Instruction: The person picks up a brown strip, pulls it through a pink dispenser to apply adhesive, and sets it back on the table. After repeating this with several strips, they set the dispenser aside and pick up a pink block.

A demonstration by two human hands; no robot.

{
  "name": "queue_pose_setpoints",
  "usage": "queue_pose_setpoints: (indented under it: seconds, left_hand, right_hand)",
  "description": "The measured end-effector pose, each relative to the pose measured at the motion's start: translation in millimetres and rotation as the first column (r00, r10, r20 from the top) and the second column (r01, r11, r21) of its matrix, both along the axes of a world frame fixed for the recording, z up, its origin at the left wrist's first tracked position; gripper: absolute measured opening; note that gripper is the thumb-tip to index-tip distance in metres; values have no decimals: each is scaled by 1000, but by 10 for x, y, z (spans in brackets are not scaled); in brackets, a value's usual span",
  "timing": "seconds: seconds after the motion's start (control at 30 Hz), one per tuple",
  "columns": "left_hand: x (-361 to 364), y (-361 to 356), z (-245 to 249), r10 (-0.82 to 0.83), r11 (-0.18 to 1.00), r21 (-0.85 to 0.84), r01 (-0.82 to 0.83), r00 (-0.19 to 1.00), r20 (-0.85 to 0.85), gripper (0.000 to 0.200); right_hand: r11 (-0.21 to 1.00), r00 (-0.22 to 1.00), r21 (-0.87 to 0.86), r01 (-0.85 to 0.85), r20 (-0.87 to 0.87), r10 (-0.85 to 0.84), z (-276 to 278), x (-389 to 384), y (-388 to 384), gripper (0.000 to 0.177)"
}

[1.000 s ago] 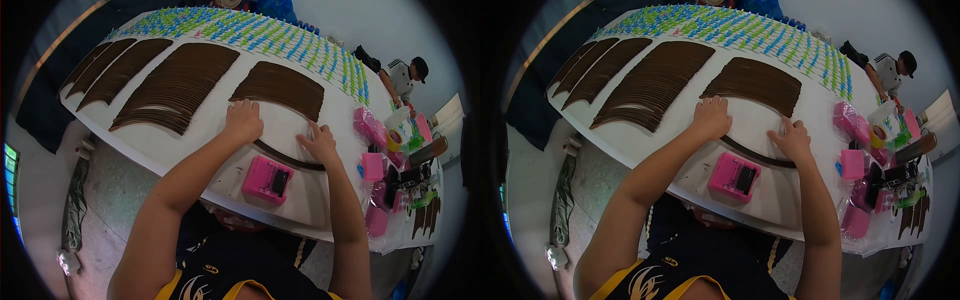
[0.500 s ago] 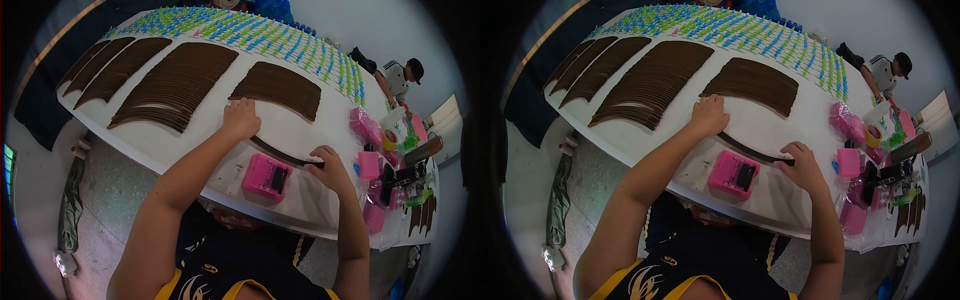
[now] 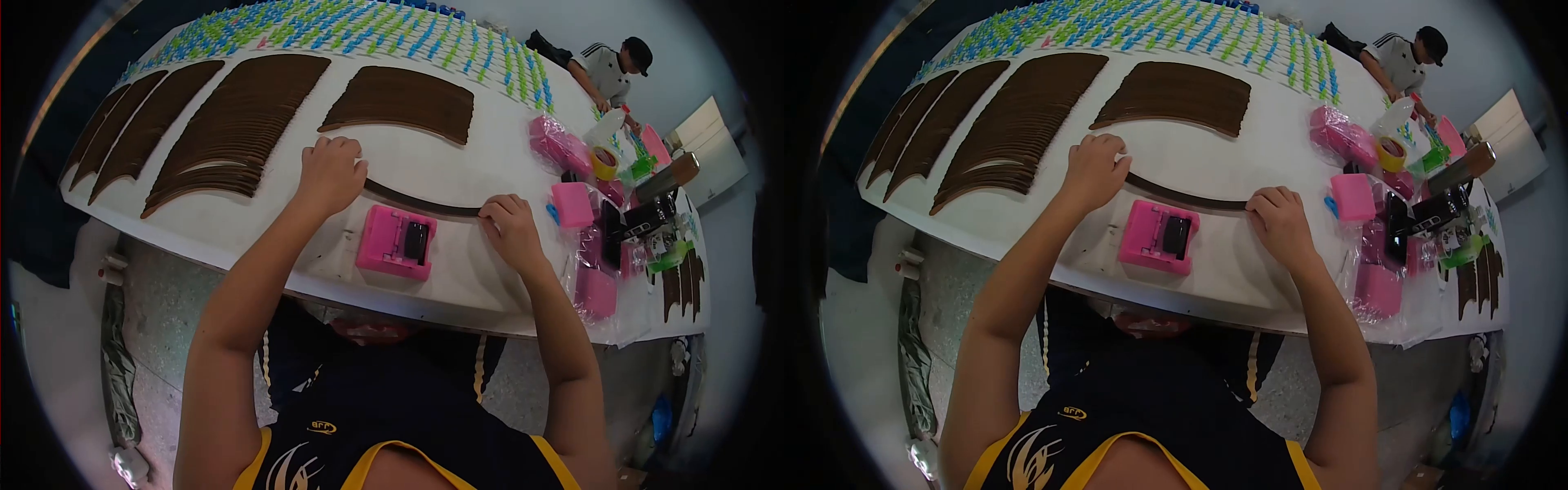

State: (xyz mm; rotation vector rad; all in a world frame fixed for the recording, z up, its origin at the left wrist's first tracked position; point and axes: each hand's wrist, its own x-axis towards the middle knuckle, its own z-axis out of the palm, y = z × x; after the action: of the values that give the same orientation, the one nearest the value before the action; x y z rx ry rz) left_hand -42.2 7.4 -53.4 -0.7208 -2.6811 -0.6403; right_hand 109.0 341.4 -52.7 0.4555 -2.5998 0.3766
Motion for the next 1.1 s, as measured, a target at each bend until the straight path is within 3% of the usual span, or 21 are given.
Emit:
queue_pose_setpoints:
  seconds: [0.23,0.5,0.57,0.63,0.73,0.77,0.9,0.97,1.1]
  left_hand:
    - [343,-23,160,-78,996,30,78,997,-6,14]
    - [651,313,339,-371,906,156,394,915,-158,10]
    - [739,413,393,-417,875,175,451,887,-199,9]
    - [826,464,471,-468,837,189,513,851,-238,8]
    - [933,473,648,-477,864,126,488,872,-111,5]
    - [936,428,711,-469,874,63,482,870,-154,5]
    - [922,263,917,-513,858,-145,492,820,-255,5]
    - [920,207,1029,-539,840,-221,495,808,-240,4]
    - [854,140,1152,-620,772,-370,517,741,-259,2]
  right_hand:
    - [994,995,106,-35,-92,45,2,3,0,12]
    - [992,998,123,-38,-42,43,220,-19,-164,14]
    - [996,997,-42,-73,24,74,451,26,-331,16]
    - [992,996,-90,-91,14,93,691,111,-513,15]
    - [970,994,-219,-104,-6,105,856,193,-655,14]
    - [948,994,-300,-107,-15,108,865,210,-675,14]
    - [961,996,-270,-64,46,79,800,232,-700,12]
    - [951,978,-299,-84,160,136,734,215,-734,12]
    - [915,949,-377,-145,209,236,611,143,-854,11]
